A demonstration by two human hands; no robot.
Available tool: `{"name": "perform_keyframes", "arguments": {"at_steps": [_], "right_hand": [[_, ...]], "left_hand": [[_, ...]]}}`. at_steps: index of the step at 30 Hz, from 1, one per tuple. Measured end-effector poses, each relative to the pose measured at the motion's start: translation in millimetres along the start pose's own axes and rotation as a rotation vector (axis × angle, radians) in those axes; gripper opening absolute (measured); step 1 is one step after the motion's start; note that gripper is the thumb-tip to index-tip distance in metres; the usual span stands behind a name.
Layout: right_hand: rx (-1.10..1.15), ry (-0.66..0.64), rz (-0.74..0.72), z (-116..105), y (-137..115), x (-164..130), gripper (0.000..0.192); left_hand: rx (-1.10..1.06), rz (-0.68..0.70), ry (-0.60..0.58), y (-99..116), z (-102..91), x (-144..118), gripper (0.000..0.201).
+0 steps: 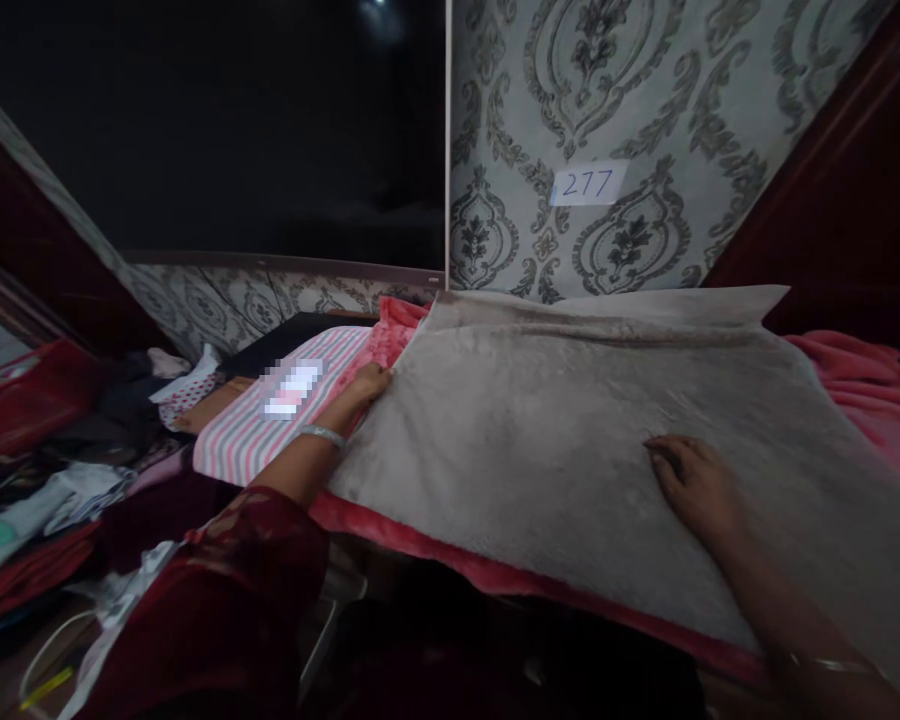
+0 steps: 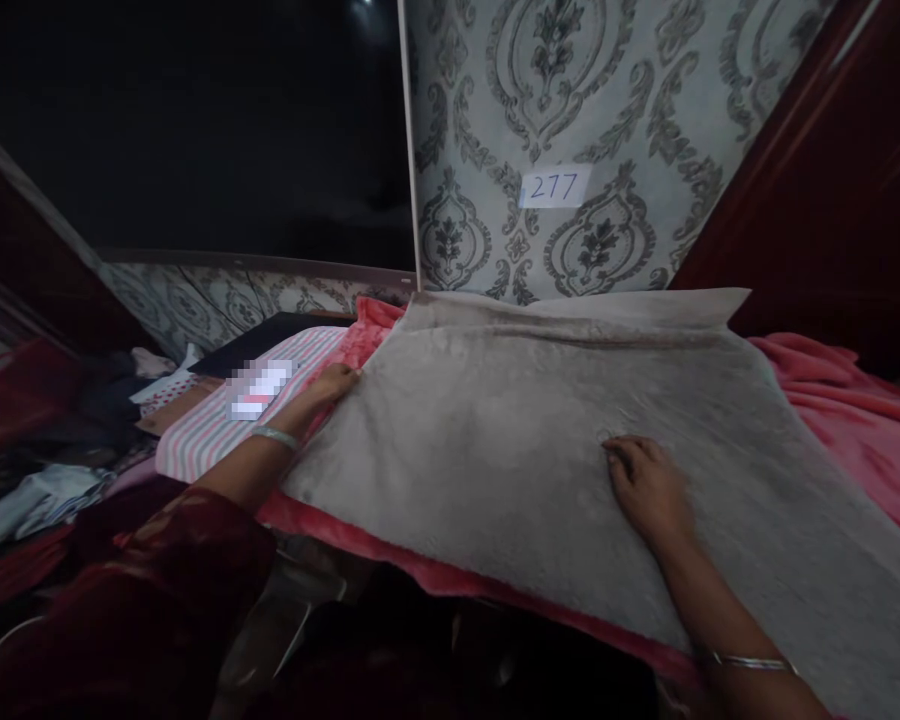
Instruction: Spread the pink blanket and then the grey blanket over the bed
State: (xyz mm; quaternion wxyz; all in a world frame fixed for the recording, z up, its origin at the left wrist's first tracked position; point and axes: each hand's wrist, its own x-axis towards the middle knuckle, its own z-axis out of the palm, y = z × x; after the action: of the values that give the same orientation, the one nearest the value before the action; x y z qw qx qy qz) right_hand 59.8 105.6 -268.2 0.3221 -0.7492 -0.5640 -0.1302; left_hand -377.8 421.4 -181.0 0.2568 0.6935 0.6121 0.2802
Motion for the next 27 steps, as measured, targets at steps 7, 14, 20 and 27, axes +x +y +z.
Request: {"name": "perform_keyframes", "arguments": {"at_steps": [7,14,20,27], "right_hand": [[0.010,-0.040,-0.007,-3,1,1,0.040],[0.027,-0.064,0.029,-5,-2,2,0.039],[0.041,-0.079,-0.047,-3,12,5,0.033],[0.097,-0.134,-0.342,46,-92,61,0.038]], "left_hand": [[0.257,0.049,-0.085,-28,-13.5,-63,0.012],[0.358,0.040,-0.062,-33,-20.8,-84,0.021],[0.373,0.046,-0.028,-48,-37.4,-119,0.024],[0.338,0.071,0.035,-57,-51.6,-128,0.020]]}}
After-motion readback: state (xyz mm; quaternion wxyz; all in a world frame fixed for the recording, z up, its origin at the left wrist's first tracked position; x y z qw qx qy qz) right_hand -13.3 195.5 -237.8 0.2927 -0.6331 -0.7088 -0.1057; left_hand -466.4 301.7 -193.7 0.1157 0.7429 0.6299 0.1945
